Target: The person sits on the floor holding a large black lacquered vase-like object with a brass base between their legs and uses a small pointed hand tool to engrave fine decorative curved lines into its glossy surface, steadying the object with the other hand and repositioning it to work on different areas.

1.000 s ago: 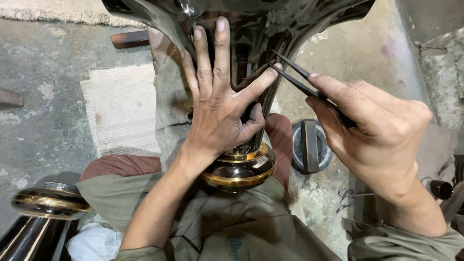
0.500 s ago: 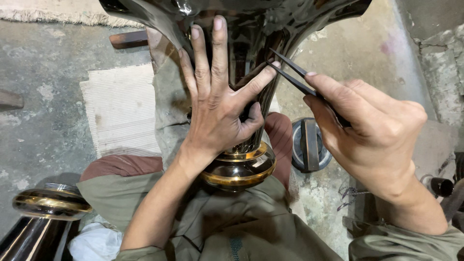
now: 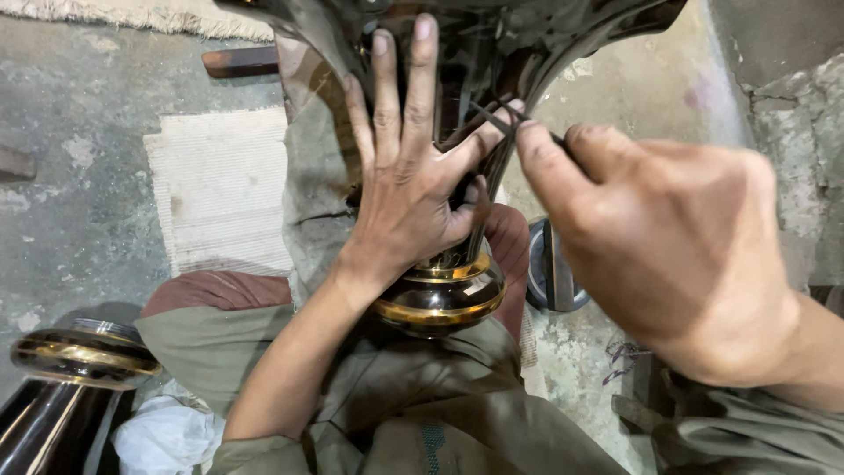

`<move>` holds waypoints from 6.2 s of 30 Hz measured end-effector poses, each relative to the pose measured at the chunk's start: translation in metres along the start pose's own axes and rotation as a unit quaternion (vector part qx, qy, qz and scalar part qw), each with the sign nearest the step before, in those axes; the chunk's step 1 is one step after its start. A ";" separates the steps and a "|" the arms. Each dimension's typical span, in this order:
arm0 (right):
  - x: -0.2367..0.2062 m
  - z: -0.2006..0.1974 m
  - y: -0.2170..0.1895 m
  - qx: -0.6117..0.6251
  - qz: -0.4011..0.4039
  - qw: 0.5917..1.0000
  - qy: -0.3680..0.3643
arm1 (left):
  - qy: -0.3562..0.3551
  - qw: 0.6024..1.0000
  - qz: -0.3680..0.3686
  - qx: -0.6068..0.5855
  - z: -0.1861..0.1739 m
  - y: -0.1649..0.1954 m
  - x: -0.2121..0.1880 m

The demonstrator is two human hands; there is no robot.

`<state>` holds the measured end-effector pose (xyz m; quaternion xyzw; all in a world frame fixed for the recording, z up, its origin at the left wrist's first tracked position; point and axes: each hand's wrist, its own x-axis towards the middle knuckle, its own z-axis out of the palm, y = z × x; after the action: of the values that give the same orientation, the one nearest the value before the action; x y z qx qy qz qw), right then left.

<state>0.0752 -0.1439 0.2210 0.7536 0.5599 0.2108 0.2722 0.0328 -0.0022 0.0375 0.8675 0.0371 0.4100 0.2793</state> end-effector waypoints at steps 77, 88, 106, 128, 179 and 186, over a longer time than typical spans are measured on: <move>-0.022 0.026 0.021 -0.039 -0.118 0.983 0.132 | 0.044 0.990 -0.060 -0.118 -0.013 -0.003 0.001; -0.018 0.027 0.020 0.035 -0.029 0.990 0.131 | -0.062 0.994 -0.086 -0.029 -0.021 0.013 0.011; -0.016 0.020 0.010 0.105 0.009 0.988 0.110 | 0.022 0.999 -0.026 -0.019 0.004 -0.019 -0.013; 0.005 -0.022 -0.001 0.150 0.039 0.987 -0.052 | 0.049 0.996 -0.032 -0.062 0.007 -0.017 -0.020; 0.020 -0.042 -0.009 0.092 0.066 0.988 -0.102 | 0.056 0.993 -0.044 -0.093 -0.003 -0.014 -0.015; 0.022 -0.045 -0.010 0.075 0.077 0.984 -0.142 | 0.062 0.993 -0.041 -0.094 -0.001 -0.015 -0.014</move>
<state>0.0459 -0.1124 0.2492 0.8350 0.4703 0.0796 0.2742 0.0251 0.0065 0.0205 0.8078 0.0512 0.4532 0.3736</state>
